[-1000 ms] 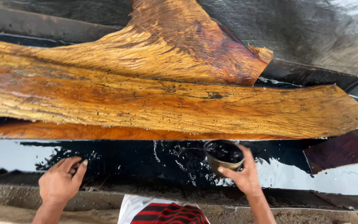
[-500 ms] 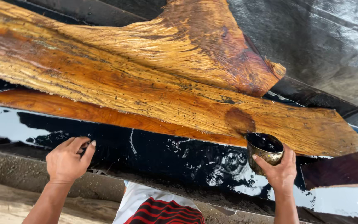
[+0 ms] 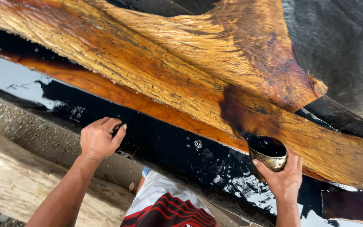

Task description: The person pours dark liquid from a tin can over large wooden planks and slabs resting in a long trough filled with dark liquid, moving along the trough to pour over different sections of the wood.

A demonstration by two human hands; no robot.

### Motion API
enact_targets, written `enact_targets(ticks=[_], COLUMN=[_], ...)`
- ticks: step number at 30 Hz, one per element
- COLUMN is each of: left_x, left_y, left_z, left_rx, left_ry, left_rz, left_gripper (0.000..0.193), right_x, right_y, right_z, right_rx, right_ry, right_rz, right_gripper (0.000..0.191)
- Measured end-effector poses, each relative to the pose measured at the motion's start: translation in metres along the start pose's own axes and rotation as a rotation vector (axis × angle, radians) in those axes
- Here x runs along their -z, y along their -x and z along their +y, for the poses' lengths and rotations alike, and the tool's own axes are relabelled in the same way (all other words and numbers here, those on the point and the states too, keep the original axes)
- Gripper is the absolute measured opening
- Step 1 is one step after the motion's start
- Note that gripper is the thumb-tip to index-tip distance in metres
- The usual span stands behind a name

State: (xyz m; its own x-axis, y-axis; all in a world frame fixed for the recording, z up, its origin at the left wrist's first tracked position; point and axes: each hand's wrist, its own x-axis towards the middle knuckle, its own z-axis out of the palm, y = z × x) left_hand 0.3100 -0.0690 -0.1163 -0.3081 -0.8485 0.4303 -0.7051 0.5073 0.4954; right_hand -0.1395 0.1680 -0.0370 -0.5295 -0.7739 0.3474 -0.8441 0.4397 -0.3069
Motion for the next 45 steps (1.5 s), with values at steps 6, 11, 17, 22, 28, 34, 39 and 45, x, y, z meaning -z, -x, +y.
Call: enact_targets(ticks=[6, 11, 17, 22, 28, 34, 39, 45], left_x=[-0.002, -0.001, 0.002, 0.005, 0.005, 0.006, 0.008, 0.006], left_y=[0.004, 0.004, 0.005, 0.005, 0.004, 0.005, 0.005, 0.007], left_z=[-0.006, -0.008, -0.009, -0.009, -0.010, -0.012, -0.010, -0.001], left_rx=[-0.006, -0.006, -0.004, -0.001, 0.016, 0.017, 0.004, 0.006], left_ry=[0.010, 0.008, 0.015, 0.023, 0.028, 0.030, 0.034, 0.024], left_rz=[0.022, 0.029, 0.047, 0.049, 0.045, 0.041, 0.058, 0.055], left_gripper=[0.017, 0.017, 0.016, 0.015, 0.015, 0.015, 0.015, 0.016], right_x=[-0.020, -0.033, -0.040, -0.047, -0.056, -0.058, -0.046, -0.024], right_y=[-0.007, -0.013, -0.018, -0.025, -0.032, -0.035, -0.031, -0.018], right_z=[-0.043, -0.078, -0.112, -0.135, -0.157, -0.167, -0.159, -0.120], right_rx=[0.066, 0.097, 0.180, 0.285, 0.303, 0.323, 0.222, 0.080], right_ry=[-0.027, -0.056, -0.109, -0.126, -0.165, -0.172, -0.170, -0.106], right_rz=[-0.053, -0.092, -0.108, -0.091, -0.113, -0.094, -0.105, -0.097], right_gripper=[0.089, 0.093, 0.093, 0.094, 0.093, 0.094, 0.094, 0.094])
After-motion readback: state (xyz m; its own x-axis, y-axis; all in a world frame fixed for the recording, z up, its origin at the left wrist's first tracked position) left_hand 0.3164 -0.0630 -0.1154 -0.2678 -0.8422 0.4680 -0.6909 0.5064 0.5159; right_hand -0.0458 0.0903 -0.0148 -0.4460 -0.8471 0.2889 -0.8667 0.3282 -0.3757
